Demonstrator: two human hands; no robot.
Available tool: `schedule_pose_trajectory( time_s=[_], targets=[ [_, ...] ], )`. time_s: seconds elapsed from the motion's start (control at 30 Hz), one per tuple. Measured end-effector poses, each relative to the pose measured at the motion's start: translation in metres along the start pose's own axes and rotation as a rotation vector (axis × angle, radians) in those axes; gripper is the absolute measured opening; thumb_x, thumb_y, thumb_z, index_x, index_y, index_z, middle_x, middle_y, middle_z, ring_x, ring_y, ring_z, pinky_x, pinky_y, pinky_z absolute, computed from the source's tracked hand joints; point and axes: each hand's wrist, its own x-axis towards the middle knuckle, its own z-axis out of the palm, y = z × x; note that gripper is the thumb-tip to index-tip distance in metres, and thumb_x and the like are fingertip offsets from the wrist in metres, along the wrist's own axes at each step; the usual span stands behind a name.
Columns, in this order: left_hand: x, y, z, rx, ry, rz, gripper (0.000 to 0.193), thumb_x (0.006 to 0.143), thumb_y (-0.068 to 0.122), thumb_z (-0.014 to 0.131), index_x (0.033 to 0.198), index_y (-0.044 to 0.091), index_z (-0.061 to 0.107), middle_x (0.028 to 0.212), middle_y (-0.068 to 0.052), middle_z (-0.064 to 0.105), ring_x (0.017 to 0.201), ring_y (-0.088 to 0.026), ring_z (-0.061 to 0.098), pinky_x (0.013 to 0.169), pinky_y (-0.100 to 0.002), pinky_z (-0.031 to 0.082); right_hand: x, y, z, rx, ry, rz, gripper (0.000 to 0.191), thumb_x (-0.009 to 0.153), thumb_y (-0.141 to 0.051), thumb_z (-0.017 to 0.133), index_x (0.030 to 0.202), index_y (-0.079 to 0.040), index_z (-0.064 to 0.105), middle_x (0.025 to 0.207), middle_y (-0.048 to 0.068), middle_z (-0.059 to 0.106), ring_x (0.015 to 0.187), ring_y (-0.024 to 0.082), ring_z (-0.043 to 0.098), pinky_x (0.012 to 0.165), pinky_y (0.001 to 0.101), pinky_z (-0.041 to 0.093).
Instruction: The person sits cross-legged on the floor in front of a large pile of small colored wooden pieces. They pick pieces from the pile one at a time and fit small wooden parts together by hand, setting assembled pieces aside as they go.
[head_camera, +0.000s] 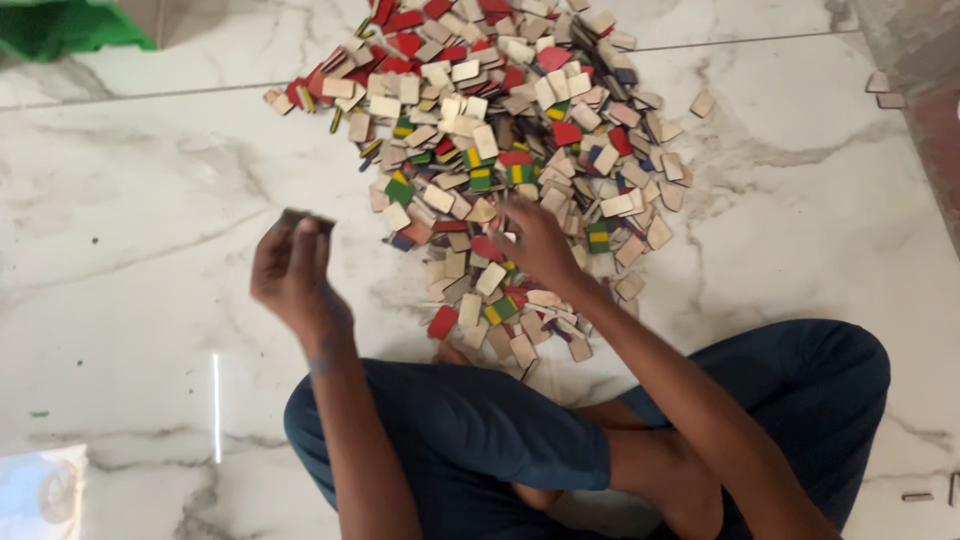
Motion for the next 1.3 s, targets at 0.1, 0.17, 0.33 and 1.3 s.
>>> schedule_pose_trajectory(
  time_s=[0.1, 0.17, 0.33, 1.3],
  targets=[
    [0.004, -0.009, 0.004, 0.054, 0.016, -0.032, 0.011, 0.097, -0.004, 0.072, 0.107, -0.004, 0.068, 0.099, -0.01, 0.072, 0.091, -0.016, 0.07, 0.091, -0.034, 0.064, 0.078, -0.011, 0.024, -0.082, -0.006, -0.166, 0.046, 0.092, -0.015, 0.073, 0.134, -0.001, 0.062, 0.131, 0.015, 0.062, 0.123, 0.034, 0.059, 0.103, 0.0428, 0.05],
    [0.01, -0.008, 0.004, 0.012, 0.029, -0.055, 0.012, 0.093, -0.003, 0.071, 0.105, -0.002, 0.067, 0.1, -0.009, 0.073, 0.09, -0.018, 0.074, 0.09, -0.034, 0.065, 0.115, -0.017, 0.037, -0.318, 0.013, -0.321, 0.055, 0.081, -0.02, 0.076, 0.131, 0.0, 0.063, 0.129, 0.015, 0.062, 0.12, 0.035, 0.056, 0.098, 0.0468, 0.045],
    [0.02, 0.0, -0.003, -0.023, 0.103, -0.091, 0.01, 0.096, -0.001, 0.074, 0.103, -0.001, 0.068, 0.101, -0.008, 0.073, 0.093, -0.015, 0.071, 0.086, -0.032, 0.061, 0.107, -0.012, 0.036, -0.613, -0.148, -0.317, 0.042, 0.088, -0.009, 0.071, 0.129, -0.009, 0.067, 0.13, 0.005, 0.063, 0.129, 0.025, 0.056, 0.108, 0.0431, 0.044],
    [0.033, -0.03, 0.009, -0.088, 0.083, -0.15, 0.011, 0.095, 0.002, 0.074, 0.104, 0.002, 0.067, 0.103, -0.007, 0.073, 0.097, -0.016, 0.071, 0.095, -0.038, 0.062, 0.114, 0.055, -0.051, -0.206, -0.258, 0.045, 0.035, 0.09, -0.02, 0.081, 0.118, -0.002, 0.067, 0.1, 0.017, 0.067, 0.091, 0.034, 0.068, 0.082, 0.0407, 0.052]
  ],
)
